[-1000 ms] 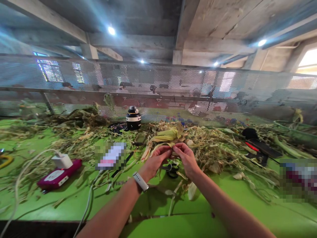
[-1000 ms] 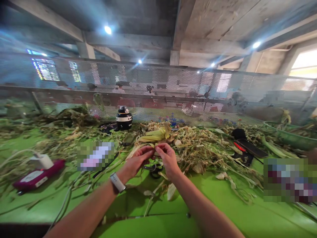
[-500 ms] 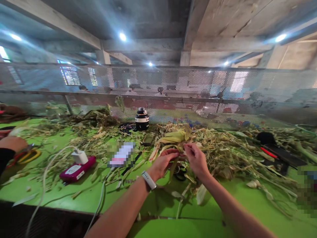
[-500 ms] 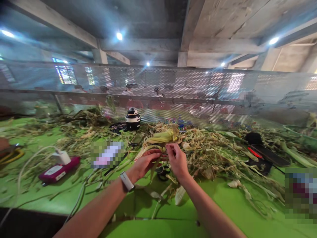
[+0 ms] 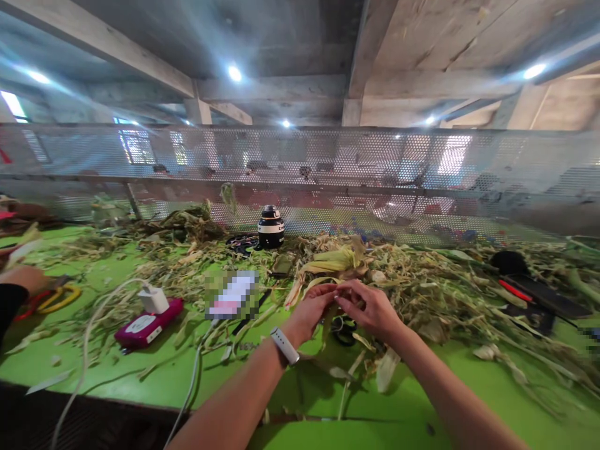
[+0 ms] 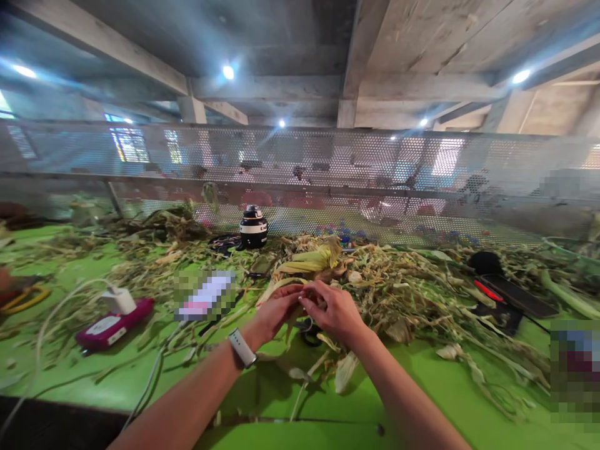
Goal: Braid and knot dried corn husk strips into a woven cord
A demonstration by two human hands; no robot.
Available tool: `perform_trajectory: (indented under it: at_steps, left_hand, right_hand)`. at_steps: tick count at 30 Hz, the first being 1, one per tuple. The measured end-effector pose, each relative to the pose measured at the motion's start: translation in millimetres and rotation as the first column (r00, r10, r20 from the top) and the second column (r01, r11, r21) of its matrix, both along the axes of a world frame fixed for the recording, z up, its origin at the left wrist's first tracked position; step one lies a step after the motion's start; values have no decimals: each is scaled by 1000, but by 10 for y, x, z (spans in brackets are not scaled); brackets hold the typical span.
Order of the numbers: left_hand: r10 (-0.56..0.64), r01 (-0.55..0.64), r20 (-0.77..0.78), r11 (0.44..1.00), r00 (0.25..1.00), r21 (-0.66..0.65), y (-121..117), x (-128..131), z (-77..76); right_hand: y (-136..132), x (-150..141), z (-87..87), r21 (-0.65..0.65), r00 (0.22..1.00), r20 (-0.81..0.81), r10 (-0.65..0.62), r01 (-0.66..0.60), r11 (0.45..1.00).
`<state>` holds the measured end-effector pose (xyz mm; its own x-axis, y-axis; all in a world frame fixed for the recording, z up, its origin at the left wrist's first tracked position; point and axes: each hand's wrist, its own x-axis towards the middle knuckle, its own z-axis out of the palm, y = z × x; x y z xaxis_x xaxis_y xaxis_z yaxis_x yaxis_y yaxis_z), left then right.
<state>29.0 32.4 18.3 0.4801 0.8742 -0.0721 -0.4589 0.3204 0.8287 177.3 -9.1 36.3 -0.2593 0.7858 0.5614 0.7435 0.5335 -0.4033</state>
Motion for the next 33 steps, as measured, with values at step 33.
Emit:
perform_trajectory:
  at_steps: [33]
  left_hand:
    - [-53,57,-66,997,996,55,18,-41,51]
  right_hand:
    - [80,29,-90,-72,999,35,-17,19,997]
